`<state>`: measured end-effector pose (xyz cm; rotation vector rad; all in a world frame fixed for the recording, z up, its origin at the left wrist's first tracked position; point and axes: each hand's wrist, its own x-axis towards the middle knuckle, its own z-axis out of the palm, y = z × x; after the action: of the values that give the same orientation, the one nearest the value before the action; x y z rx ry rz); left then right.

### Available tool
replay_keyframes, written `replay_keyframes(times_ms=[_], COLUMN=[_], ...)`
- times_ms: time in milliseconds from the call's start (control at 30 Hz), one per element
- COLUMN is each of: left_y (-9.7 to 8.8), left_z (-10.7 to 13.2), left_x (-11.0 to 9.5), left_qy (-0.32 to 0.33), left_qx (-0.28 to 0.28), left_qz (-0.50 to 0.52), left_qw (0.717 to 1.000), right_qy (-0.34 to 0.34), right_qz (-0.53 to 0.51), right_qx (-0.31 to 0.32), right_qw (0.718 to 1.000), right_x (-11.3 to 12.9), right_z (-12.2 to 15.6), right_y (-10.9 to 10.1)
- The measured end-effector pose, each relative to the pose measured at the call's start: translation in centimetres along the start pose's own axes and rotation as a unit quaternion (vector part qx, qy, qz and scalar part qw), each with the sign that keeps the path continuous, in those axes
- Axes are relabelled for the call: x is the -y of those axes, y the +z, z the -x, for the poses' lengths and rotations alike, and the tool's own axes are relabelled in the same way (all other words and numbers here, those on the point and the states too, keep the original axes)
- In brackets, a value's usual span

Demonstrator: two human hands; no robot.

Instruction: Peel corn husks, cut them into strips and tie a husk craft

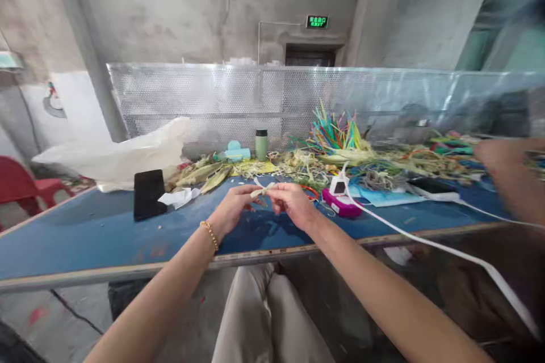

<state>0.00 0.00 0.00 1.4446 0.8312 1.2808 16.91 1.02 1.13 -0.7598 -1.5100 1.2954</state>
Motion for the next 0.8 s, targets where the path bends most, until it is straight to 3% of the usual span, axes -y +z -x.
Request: replay_keyframes(times_ms=[133,400,500,567,667,800], left_y=[0.4,0.4,0.3,0.1,0.1,0.1], left_z=[0.0,0.3,0.1,0.0,0.0,0.2], left_x=[0.2,0.1,0.0,0.0,0.1,0.1], left_qy=[0.027,-0.026,-0.045,-0.056,-0.061,-0.053], left_qx=[0.007,-0.008,-0.02,-0.024,-0.027,0.016], left_qz=[-0.029,0.043,0.082,0.102,0.114,0.1], left_qw=[0.999,0.999,0.995,0.993,0.991,0.993], right_qy=[0.008,-0.023,-0.089,-0.167,-0.249,-0.251], right_qz=[0.027,0.021,0.104,0.208,0.309,0.323], right_qx=[-0.032,-0.048,-0.106,-0.123,-0.064,-0.013], right_qw=[0.999,0.998,0.985,0.956,0.916,0.912], right_x=[-0.6,-0.9,-0.7,-0.5,-0.3,-0.6], right_z=[-0.1,-0.3,-0.6,-0.8,-1.1,-1.5], right_y=[0.3,-0.4,-1.2,-1.6,-1.8,-1.4])
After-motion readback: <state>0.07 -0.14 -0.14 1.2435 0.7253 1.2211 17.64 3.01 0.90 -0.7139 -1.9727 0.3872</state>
